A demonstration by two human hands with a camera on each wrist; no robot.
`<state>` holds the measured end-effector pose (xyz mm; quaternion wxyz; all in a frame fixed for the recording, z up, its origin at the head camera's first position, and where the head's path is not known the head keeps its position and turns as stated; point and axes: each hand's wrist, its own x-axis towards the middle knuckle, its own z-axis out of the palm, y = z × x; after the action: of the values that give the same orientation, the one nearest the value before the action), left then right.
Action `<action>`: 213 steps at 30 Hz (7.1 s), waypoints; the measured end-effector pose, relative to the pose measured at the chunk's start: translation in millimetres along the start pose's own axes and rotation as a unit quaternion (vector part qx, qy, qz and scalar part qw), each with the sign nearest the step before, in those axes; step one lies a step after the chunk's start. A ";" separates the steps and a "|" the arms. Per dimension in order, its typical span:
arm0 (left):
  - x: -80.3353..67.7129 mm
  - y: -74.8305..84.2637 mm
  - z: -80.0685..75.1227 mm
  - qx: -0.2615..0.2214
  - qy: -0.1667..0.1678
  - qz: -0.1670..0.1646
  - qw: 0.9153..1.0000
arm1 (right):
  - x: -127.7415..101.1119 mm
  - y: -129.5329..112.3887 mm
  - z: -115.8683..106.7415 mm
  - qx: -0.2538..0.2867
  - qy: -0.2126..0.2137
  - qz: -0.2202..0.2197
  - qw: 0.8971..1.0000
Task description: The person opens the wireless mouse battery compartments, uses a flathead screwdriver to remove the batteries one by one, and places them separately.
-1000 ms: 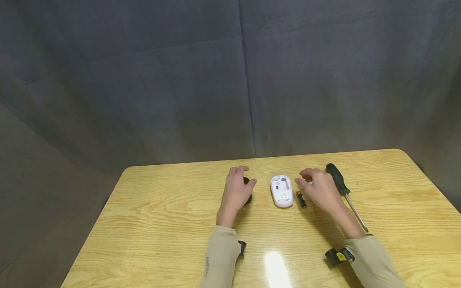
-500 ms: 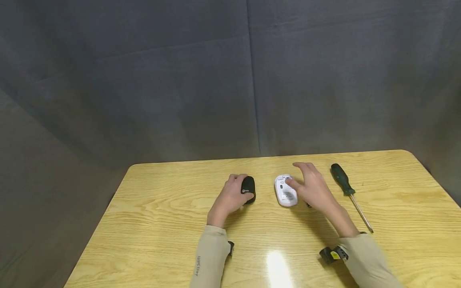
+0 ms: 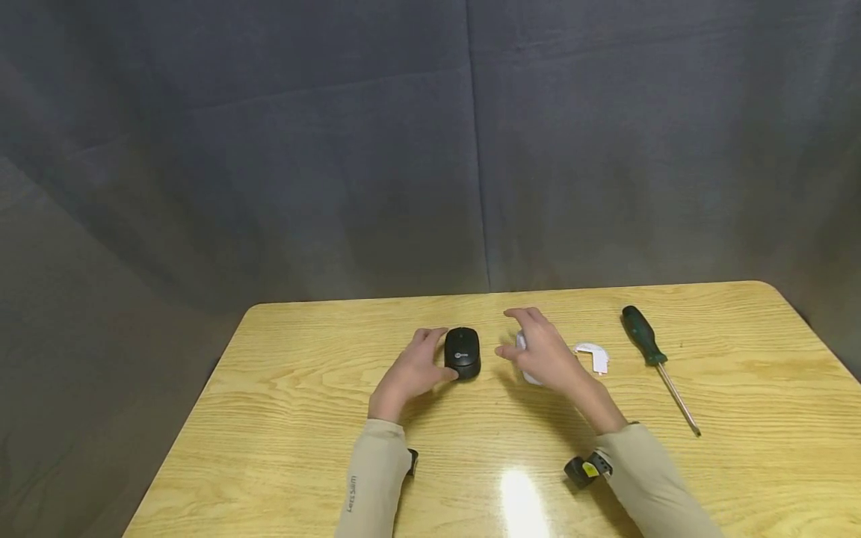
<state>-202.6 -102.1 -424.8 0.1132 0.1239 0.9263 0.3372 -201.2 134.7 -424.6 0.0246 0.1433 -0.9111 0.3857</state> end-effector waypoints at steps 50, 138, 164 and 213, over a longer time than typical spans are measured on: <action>10.0 1.6 11.1 -0.003 -0.016 0.047 0.999 | 13.1 -5.8 47.9 0.001 -0.114 -0.041 0.993; 16.2 21.1 18.9 -0.200 0.134 0.067 0.968 | 20.3 -11.2 20.9 0.350 -0.014 0.074 0.934; 17.9 26.6 23.2 -0.187 0.170 0.061 0.966 | 17.8 -18.5 26.1 0.252 0.056 0.064 0.964; 18.0 19.3 14.6 -0.226 0.244 0.033 0.942 | 19.6 -15.5 20.0 0.367 0.088 0.139 0.916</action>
<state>-212.4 -73.6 -425.4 -0.1024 0.0394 0.8202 0.5615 -214.3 105.5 -424.8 -0.0038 -0.0200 -0.7103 0.7036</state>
